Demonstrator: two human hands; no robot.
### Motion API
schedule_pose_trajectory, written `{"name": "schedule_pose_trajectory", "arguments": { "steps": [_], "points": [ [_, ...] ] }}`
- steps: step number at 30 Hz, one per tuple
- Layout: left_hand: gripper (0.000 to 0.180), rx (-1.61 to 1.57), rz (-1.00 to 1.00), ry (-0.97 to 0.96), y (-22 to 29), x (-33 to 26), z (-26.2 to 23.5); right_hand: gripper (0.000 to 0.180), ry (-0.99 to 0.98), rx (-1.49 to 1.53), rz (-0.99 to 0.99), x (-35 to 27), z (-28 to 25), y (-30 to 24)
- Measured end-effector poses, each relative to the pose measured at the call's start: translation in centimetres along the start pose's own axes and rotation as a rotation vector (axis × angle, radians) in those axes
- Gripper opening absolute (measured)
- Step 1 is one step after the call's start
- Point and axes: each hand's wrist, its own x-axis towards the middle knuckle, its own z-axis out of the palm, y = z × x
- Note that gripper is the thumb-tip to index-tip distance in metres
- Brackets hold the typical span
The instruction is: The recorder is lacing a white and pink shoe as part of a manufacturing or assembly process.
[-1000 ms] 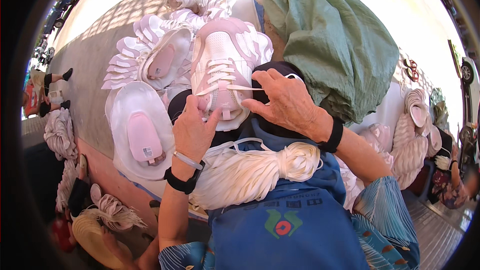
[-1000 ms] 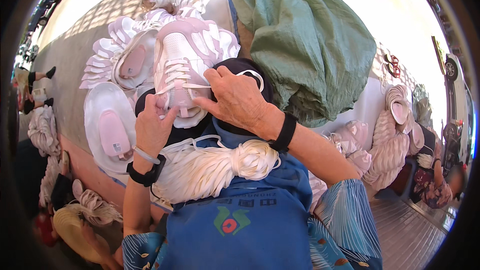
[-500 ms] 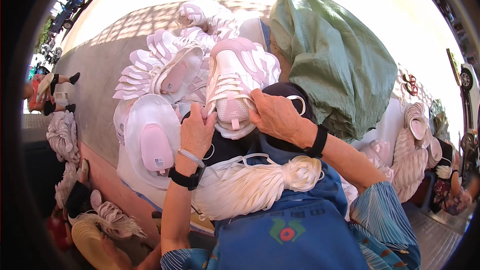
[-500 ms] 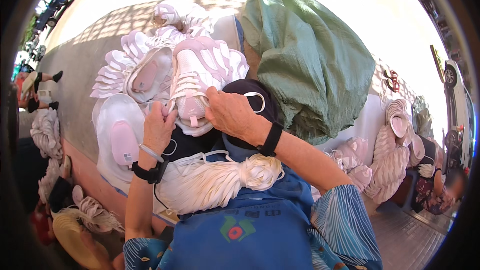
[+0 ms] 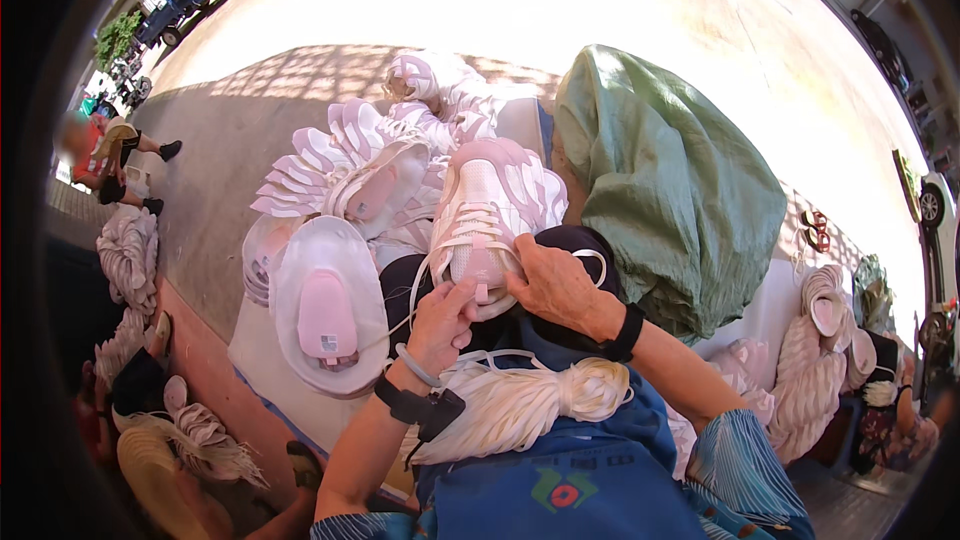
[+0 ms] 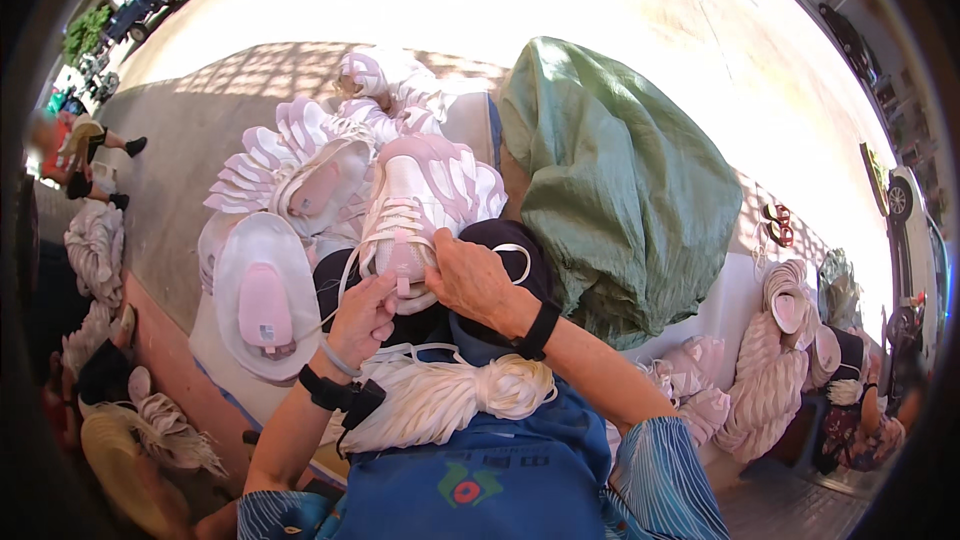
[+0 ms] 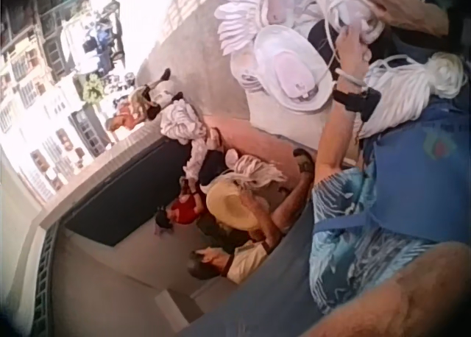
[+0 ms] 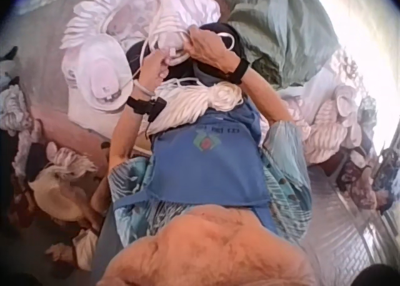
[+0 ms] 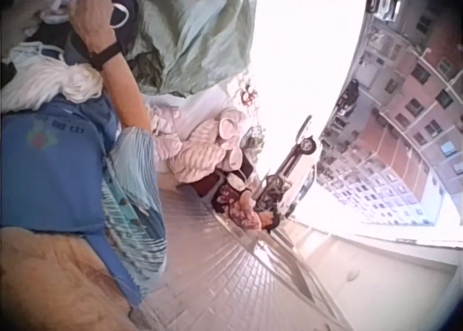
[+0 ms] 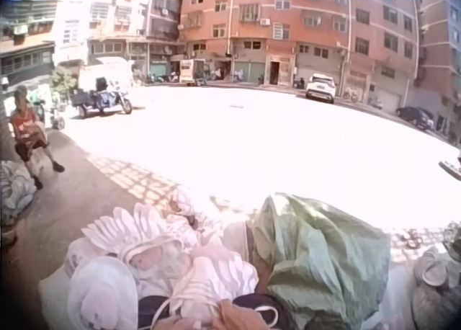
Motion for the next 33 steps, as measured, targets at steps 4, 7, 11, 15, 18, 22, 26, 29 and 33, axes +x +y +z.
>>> {"name": "schedule_pose_trajectory", "arguments": {
  "steps": [4,7,11,15,18,22,26,29,33],
  "points": [
    [0.02,-0.194,-0.016,-0.013,-1.3,0.1,-0.8,0.025,-0.075,-0.052,-0.014,-1.2,0.0,0.5],
    [0.017,-0.373,-0.005,-0.194,-1.2,-0.2,-0.9,0.025,-0.083,-0.06,-0.016,-1.8,-0.5,0.4],
    [0.019,-0.391,-0.048,-0.226,-1.4,0.1,-1.7,0.027,-0.056,-0.024,-0.028,-1.7,-0.1,0.3],
    [0.025,-0.296,-0.071,-0.196,-1.2,0.0,-1.2,0.031,-0.074,0.003,-0.02,-1.7,-0.2,0.5],
    [0.025,-0.297,-0.092,-0.19,-1.3,0.6,-1.0,0.035,-0.054,0.02,-0.047,-1.8,-0.2,0.9],
    [0.027,-0.172,-0.02,-0.208,-0.7,-0.3,-0.2,0.037,-0.058,0.147,-0.07,-1.6,-0.4,2.0],
    [0.028,-0.019,0.061,-0.094,-0.7,-0.7,0.7,0.034,-0.092,0.228,-0.046,-1.5,-1.2,2.0],
    [0.028,0.046,0.1,-0.081,-0.6,-0.5,0.4,0.033,-0.144,0.268,-0.013,-1.5,-1.8,1.9],
    [0.032,-0.152,0.018,-0.099,-0.5,-0.1,0.5,0.018,0.016,-0.035,-0.199,-1.7,-0.9,1.3]
  ]
}}
